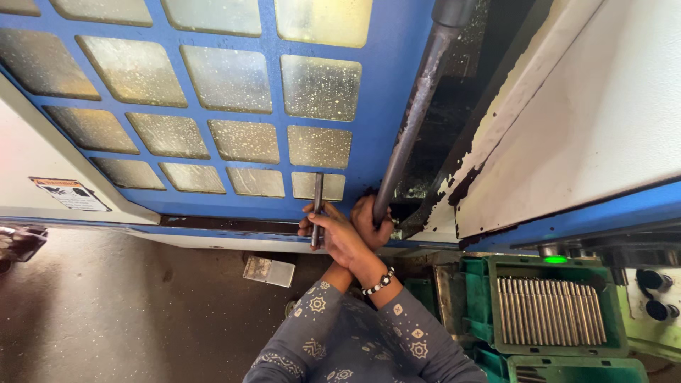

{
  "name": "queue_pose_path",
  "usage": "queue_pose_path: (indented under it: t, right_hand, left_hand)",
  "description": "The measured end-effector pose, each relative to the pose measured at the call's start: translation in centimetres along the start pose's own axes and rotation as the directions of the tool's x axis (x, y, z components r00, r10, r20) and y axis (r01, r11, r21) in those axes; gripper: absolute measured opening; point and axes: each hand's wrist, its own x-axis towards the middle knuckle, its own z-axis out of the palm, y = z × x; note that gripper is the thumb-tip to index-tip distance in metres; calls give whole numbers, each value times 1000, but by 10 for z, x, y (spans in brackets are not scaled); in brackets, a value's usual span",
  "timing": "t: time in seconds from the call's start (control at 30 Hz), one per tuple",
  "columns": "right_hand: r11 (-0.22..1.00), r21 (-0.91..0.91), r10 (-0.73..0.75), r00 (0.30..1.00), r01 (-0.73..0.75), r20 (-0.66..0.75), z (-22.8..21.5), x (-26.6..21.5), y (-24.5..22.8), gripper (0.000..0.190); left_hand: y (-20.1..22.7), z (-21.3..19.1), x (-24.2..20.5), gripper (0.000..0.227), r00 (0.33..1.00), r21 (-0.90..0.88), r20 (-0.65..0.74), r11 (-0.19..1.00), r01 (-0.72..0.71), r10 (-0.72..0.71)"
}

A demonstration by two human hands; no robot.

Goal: The person operates a metal processing machine by opening the door, placing metal rods into the machine, and closing the door. They repeat this process multiple times, retrieving processed rods and placing them into a green bin.

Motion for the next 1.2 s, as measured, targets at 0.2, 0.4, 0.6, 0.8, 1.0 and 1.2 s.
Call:
queue_pose_path:
  t: [0.2, 0.4, 0.6, 0.8, 1.0, 1.2]
  right_hand:
    - [1000, 19, -1, 1000, 1, 8, 1, 0, -1, 24]
    - [999, 34, -14, 1000, 13, 21, 1, 2, 0, 24]
    - [999, 28, -27, 999, 27, 22, -2, 4, 3, 25]
    - [998, 15, -62, 998, 61, 9, -5, 8, 8, 26]
    - [998, -4, -64, 998, 64, -23, -8, 10, 13, 27]
    - [997, -10, -72, 996, 71, -53, -11, 12, 16, 27]
  left_hand:
    - [-5, 2, 1, 15, 998, -16, -22, 998, -65, 65]
    - [-6, 2, 0, 15, 998, -11, -16, 998, -64, 64]
    - [-6, 1, 0, 12, 999, -5, -1, 999, -42, 42]
    - [-8, 3, -1, 15, 999, -15, -21, 1000, -26, 26]
    - [-8, 1, -3, 16, 1000, -9, 1, 1000, 17, -17]
    - [-10, 4, -2, 14, 999, 2, -17, 999, -37, 37]
